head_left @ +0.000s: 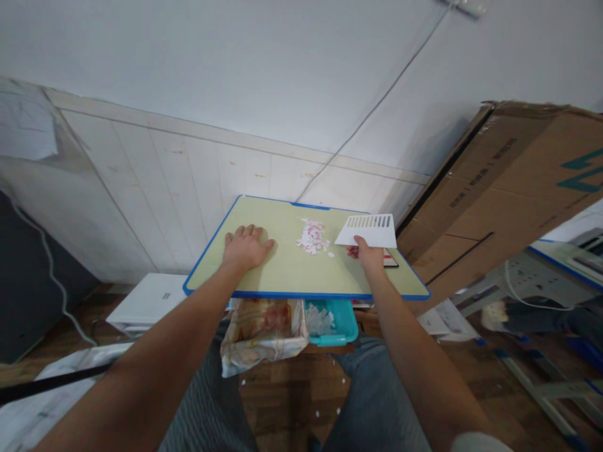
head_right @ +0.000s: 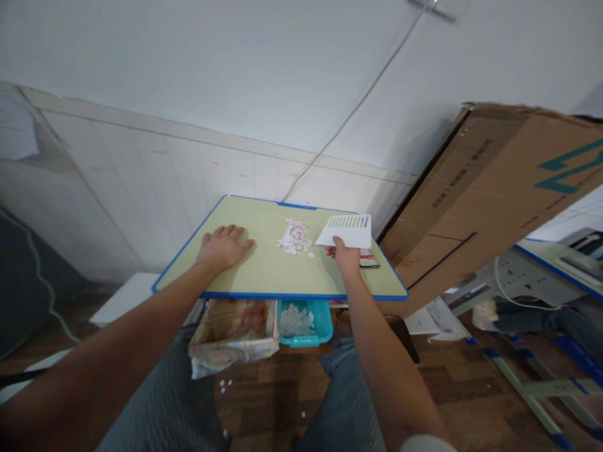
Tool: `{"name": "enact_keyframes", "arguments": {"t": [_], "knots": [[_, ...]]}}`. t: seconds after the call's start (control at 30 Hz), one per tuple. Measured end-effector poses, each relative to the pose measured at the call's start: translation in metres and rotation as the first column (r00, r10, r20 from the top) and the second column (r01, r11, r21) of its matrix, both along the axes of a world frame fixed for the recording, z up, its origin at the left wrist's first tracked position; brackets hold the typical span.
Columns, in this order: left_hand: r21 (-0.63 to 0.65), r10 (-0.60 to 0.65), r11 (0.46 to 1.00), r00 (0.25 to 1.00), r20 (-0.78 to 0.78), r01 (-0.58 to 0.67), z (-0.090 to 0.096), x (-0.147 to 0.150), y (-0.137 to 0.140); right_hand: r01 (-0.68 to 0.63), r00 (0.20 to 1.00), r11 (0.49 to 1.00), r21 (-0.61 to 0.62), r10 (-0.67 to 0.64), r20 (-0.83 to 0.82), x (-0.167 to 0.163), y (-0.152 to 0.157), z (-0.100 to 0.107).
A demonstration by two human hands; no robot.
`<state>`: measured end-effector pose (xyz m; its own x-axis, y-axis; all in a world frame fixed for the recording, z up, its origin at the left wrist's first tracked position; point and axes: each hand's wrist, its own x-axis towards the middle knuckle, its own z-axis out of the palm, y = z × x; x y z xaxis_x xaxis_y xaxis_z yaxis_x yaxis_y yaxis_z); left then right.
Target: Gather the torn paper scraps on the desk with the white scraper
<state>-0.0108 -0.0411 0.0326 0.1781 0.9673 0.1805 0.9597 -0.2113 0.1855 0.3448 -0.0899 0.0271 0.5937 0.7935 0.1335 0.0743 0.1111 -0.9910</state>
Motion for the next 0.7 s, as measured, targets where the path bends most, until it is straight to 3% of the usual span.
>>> {"name": "enact_keyframes", "arguments": {"t": [0.2, 0.7], "knots": [[0.009, -0.003, 1.000, 1.000, -0.002, 0.003, -0.002, -0.001, 0.001, 0.018, 1.000, 1.000, -0.020, -0.018, -0.007, -0.006, 0.038, -0.002], [0.001, 0.005, 1.000, 1.000, -0.023, -0.005, 0.001, 0.000, 0.001, 0.050, 0.995, 0.998, -0.031, -0.047, 0.090, 0.004, 0.042, -0.020]]}}
